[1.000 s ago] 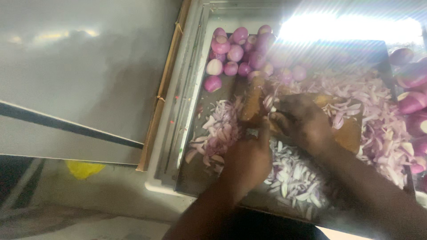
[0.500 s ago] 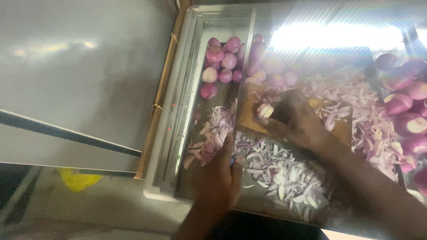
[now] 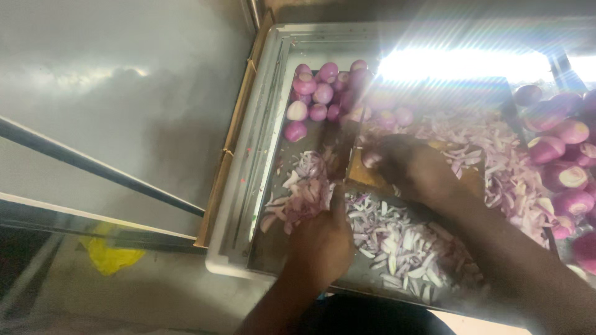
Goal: The person chops onions on a wooden board using a knife.
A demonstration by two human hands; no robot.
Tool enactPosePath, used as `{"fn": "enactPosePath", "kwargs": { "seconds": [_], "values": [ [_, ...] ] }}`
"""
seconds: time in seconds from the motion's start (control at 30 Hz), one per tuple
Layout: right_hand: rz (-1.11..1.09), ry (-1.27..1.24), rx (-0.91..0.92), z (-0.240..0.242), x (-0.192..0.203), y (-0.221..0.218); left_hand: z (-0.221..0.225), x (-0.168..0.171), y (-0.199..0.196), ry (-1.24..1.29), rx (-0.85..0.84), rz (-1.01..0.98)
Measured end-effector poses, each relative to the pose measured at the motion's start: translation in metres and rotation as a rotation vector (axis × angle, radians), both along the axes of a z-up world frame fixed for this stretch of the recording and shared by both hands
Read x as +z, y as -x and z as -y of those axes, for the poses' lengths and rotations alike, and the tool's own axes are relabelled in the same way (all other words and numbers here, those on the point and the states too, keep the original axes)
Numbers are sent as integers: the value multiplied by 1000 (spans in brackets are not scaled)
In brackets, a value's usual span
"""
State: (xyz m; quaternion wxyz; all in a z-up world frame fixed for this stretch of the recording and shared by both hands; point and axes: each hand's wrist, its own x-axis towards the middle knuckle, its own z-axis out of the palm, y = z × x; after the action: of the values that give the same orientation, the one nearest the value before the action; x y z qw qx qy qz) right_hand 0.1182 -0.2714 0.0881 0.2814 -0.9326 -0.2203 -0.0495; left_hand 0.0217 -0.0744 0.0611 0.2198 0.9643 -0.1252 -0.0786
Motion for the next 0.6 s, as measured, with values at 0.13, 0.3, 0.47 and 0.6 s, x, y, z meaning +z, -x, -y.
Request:
{"fn": "enactPosePath", "kwargs": {
  "seconds": [0.13, 0.3, 0.47, 0.6],
  "values": [
    [170, -19, 140, 12, -22, -2, 3, 19, 3, -86, -23, -47],
    [198, 11, -3, -4, -33, 3, 1, 29, 9, -110, -74, 8],
    [150, 106, -74, -5, -35, 5, 14, 32, 2, -75, -6, -60],
    [275, 63, -1, 2, -42, 5, 11, 40, -5, -132, 31, -263]
  ]
}}
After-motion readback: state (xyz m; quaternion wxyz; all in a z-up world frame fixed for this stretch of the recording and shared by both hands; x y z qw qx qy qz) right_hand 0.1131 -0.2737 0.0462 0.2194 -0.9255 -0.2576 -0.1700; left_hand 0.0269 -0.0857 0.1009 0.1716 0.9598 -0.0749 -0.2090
